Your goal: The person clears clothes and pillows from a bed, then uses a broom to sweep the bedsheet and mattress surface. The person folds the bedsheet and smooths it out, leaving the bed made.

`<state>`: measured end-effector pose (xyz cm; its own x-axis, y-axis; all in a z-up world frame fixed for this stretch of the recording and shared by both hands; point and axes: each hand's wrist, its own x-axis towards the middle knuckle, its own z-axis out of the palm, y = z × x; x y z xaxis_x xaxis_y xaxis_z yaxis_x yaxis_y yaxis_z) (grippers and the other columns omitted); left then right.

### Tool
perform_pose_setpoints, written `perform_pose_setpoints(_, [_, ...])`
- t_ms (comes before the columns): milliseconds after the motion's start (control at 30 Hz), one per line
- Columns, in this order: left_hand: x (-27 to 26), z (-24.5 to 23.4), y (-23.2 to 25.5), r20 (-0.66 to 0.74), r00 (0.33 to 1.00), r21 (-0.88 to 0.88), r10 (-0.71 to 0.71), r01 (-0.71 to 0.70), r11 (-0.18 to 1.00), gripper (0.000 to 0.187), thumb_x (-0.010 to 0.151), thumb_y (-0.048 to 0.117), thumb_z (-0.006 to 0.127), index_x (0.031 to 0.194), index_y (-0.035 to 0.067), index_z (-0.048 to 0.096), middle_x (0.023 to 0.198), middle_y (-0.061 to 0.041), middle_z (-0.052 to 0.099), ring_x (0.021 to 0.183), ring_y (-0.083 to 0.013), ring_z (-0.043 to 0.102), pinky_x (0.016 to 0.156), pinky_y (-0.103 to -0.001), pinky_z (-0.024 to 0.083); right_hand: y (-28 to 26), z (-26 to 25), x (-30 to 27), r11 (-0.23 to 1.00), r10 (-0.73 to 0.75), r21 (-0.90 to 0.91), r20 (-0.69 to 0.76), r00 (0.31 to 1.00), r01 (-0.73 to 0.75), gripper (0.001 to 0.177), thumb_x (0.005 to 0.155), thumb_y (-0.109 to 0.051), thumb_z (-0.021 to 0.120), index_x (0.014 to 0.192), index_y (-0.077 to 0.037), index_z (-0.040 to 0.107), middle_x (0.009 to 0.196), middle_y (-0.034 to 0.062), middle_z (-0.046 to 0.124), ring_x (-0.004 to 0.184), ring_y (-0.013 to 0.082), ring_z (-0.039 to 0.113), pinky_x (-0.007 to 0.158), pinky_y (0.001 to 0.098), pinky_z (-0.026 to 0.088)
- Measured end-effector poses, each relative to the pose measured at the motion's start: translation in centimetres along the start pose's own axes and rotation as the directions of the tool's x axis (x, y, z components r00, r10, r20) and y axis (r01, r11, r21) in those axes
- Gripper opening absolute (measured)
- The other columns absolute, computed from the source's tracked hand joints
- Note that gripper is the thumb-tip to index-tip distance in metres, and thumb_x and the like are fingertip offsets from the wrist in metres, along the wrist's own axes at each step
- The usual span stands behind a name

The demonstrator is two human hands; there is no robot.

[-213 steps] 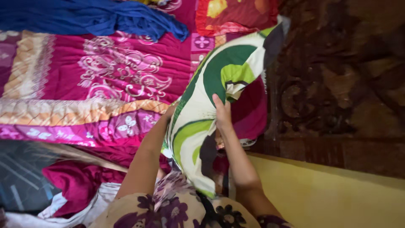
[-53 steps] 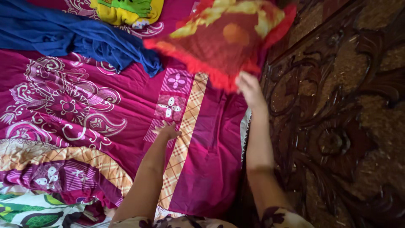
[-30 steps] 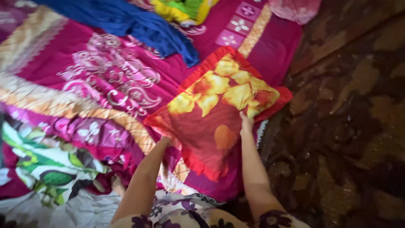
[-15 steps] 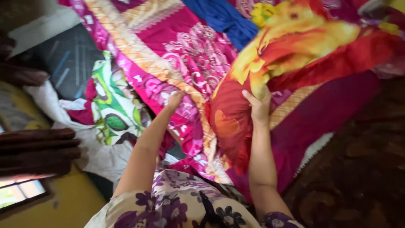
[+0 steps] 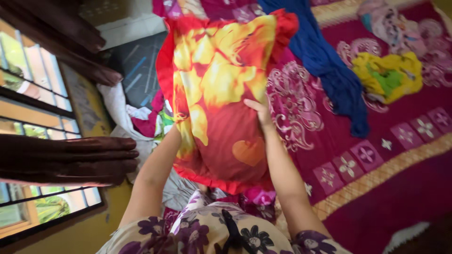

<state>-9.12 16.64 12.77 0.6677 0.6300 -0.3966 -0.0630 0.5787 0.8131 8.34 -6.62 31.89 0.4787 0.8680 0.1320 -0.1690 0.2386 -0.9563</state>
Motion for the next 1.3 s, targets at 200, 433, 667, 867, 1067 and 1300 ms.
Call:
perform_pose_setpoints(200, [-0.7,-6.9,2.6,-0.203,0.975,-0.079,0.092,-0.11,0.991,0.041,0.097,0.036,0.057,0.132,0.014,0.064,0.112,-0.004,0.07,0.092,-0.0202,0.066,0.072,-0.036,0.054,10.1,7.1,8.4,0.945,-0.129,-0.288,0.107,0.986,0.155,0.052,0.094,-0.014,0.072,0.142,0.001,0.055,0.137,0.0124,0.064,0.128,0.0229,0.059,0.112,0.0356,0.044])
perform_pose_setpoints(433, [-0.5,-18.8,3.5,-0.712,0.677,0.046,0.186,-0.22,0.974,0.04,0.096,0.033,0.058,0.128,0.009,0.064,0.111,-0.006,0.072,0.095,-0.0228,0.069,0.078,-0.04,0.057,20.9,6.3,11.6,0.858,0.284,-0.454,0.032,0.958,-0.239,0.046,0.092,-0.019,0.071,0.133,-0.003,0.058,0.113,0.0113,0.069,0.103,0.022,0.066,0.088,0.0353,0.054])
perform_pose_setpoints(667, [7.1,-11.0,-2.5,-0.501,0.844,0.422,0.19,0.047,0.905,0.041,0.095,0.033,0.06,0.128,0.009,0.062,0.115,-0.01,0.069,0.103,-0.0282,0.067,0.086,-0.045,0.056,22.7,-1.3,10.9,0.747,0.627,-0.262,-0.028,0.778,-0.611,0.042,0.094,-0.027,0.064,0.134,-0.013,0.063,0.111,0.0033,0.07,0.093,0.0166,0.067,0.075,0.0331,0.053])
perform_pose_setpoints(867, [13.3,4.3,-4.9,-0.054,0.998,0.876,0.022,0.037,0.481,0.053,0.092,0.041,0.063,0.14,0.022,0.054,0.132,-0.018,0.055,0.119,-0.0386,0.053,0.098,-0.055,0.045,22.6,-11.7,13.6,0.842,0.475,-0.115,-0.307,0.825,-0.527,0.028,0.095,-0.017,0.064,0.122,-0.009,0.069,0.1,0.0072,0.075,0.082,0.0172,0.072,0.068,0.0334,0.054])
perform_pose_setpoints(1067, [23.4,14.6,-7.4,0.091,0.995,0.996,-0.034,-0.092,-0.023,0.075,0.09,0.052,0.069,0.157,0.035,0.038,0.161,-0.026,0.028,0.145,-0.0516,0.027,0.114,-0.07,0.026,24.7,-24.9,14.6,0.764,0.557,0.024,-0.53,0.639,-0.645,0.024,0.097,-0.02,0.063,0.12,-0.015,0.068,0.095,0.005,0.072,0.072,0.0166,0.068,0.054,0.03,0.052])
perform_pose_setpoints(1300, [33.4,19.6,-9.8,-0.169,0.983,0.983,-0.077,0.174,0.064,0.117,0.075,0.074,0.074,0.164,0.041,0.006,0.17,-0.018,-0.02,0.152,-0.0537,-0.02,0.114,-0.081,0.01,30.4,-39.8,18.9,0.851,0.221,-0.183,-0.727,0.65,-0.493,0.027,0.092,-0.022,0.071,0.113,-0.007,0.064,0.106,0.0059,0.071,0.089,0.0178,0.072,0.062,0.0344,0.063])
